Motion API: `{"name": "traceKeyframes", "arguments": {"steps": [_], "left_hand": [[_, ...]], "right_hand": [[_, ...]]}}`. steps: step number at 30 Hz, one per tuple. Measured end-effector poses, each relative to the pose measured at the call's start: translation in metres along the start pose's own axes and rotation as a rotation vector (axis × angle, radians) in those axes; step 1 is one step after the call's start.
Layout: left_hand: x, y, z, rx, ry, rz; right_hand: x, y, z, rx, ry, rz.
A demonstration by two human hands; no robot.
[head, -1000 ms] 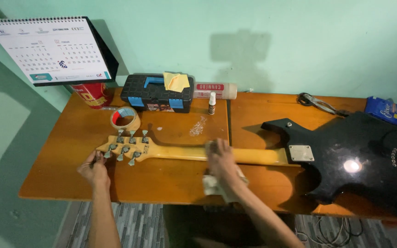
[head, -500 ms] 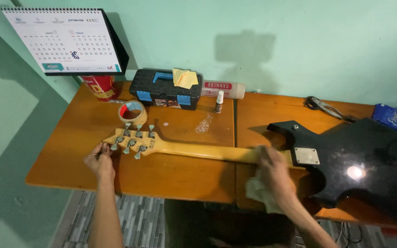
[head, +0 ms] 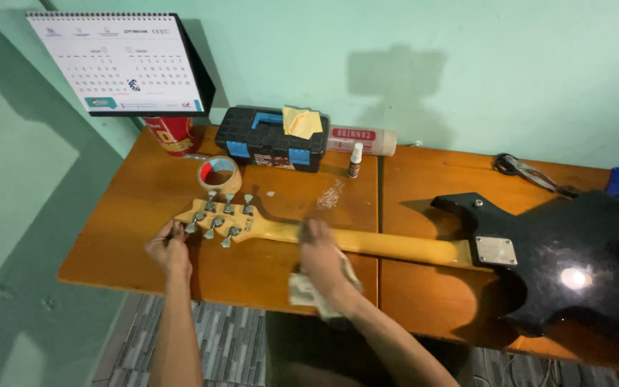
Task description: The person cleans the headstock and neck of a black electric guitar using a white cloth. They wipe the tuning pegs and the fretboard while the guitar rests on a wooden table.
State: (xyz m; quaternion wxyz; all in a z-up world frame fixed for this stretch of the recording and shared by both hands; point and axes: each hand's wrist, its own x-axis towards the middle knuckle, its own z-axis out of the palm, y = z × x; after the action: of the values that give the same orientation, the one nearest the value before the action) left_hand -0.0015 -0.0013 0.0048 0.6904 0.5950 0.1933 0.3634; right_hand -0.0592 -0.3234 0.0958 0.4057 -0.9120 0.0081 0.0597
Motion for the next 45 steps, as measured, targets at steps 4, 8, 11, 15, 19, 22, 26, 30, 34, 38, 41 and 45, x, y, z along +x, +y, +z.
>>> {"name": "traceKeyframes", "arguments": {"steps": [4,8,11,15,19,22,26,30,34,38,41,45], "left_hand": [[-0.003,0.009,0.003,-0.004,0.004,-0.010],[0.000,0.001,-0.003,-0.027,-0.006,-0.007],[0.009,-0.018,-0.006,-0.022,-0.003,-0.010],[0.009,-0.017,0.000,-0.018,0.015,0.002],[0.005,-0.014,0.002,0.017,0.047,0.032],[0.010,-0.018,0.001,-0.012,0.055,0.042],[-0.005,0.013,0.006,-0.011,0.021,0.003],[-0.009,0.022,0.008,-0.061,0.027,-0.028],[0.007,-0.009,0.003,-0.003,0.033,-0.018],[-0.004,0.014,0.004,0.010,0.030,-0.043],[-0.007,0.020,0.007,0.007,0.016,-0.042],[-0.009,0.025,0.007,0.038,-0.011,-0.033]], "right_hand": [[0.006,-0.010,0.007,-0.648,0.169,-0.700],[-0.049,-0.022,-0.074,-0.875,0.136,-0.807],[-0.066,0.037,-0.117,-0.851,0.110,-0.751],[-0.091,0.103,-0.191,-1.151,0.244,-0.577],[-0.052,0.175,-0.153,-0.689,0.600,0.323],[-0.031,0.211,-0.126,-1.109,0.360,-0.132],[-0.030,0.091,-0.055,-0.265,0.392,-0.210],[0.002,-0.004,0.023,-0.607,0.097,-0.212],[0.011,-0.030,0.045,-0.738,-0.085,-0.430],[-0.023,-0.018,-0.005,-0.721,0.163,-0.670],[-0.082,-0.040,-0.083,-0.627,0.112,-0.440],[-0.039,0.112,-0.101,-0.819,0.503,-0.610]]}}
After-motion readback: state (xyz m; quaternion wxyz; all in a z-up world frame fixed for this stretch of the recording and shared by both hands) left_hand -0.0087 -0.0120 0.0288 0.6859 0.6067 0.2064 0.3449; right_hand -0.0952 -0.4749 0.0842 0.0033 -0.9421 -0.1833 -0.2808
